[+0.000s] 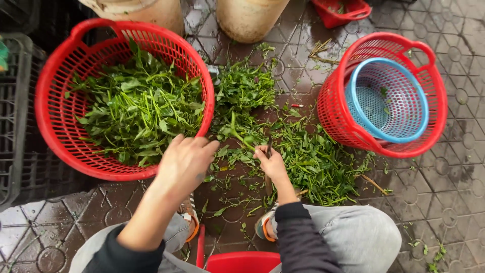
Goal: Trimming and sorting leafy green vegetables using a knife and placing them into a basket
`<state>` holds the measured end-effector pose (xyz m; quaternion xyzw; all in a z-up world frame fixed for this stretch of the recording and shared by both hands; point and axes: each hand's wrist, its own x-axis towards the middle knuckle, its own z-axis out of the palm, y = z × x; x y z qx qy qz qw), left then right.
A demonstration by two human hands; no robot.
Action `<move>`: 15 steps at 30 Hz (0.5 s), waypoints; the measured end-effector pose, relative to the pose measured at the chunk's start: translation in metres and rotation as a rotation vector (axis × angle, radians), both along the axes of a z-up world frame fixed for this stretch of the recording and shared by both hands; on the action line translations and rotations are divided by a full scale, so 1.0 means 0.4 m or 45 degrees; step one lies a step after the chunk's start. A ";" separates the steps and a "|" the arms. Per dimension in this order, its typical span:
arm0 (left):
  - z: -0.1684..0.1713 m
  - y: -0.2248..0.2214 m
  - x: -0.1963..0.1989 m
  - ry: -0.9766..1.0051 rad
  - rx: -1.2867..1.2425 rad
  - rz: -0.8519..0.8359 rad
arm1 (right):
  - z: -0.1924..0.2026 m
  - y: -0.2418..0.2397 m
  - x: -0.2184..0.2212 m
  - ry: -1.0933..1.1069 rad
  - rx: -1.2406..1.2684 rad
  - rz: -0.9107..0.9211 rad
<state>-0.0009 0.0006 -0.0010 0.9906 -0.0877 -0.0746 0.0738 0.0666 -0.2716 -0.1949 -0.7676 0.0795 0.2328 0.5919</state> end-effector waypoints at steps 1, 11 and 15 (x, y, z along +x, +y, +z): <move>-0.008 -0.022 0.022 0.066 -0.043 -0.032 | 0.042 -0.011 -0.015 0.062 0.296 -0.005; -0.275 -0.062 0.041 -0.404 0.036 -0.140 | 0.336 0.021 -0.110 0.141 0.498 -0.077; -0.306 -0.010 0.014 -0.293 -0.005 -0.009 | 0.276 0.082 -0.148 0.337 0.915 -0.218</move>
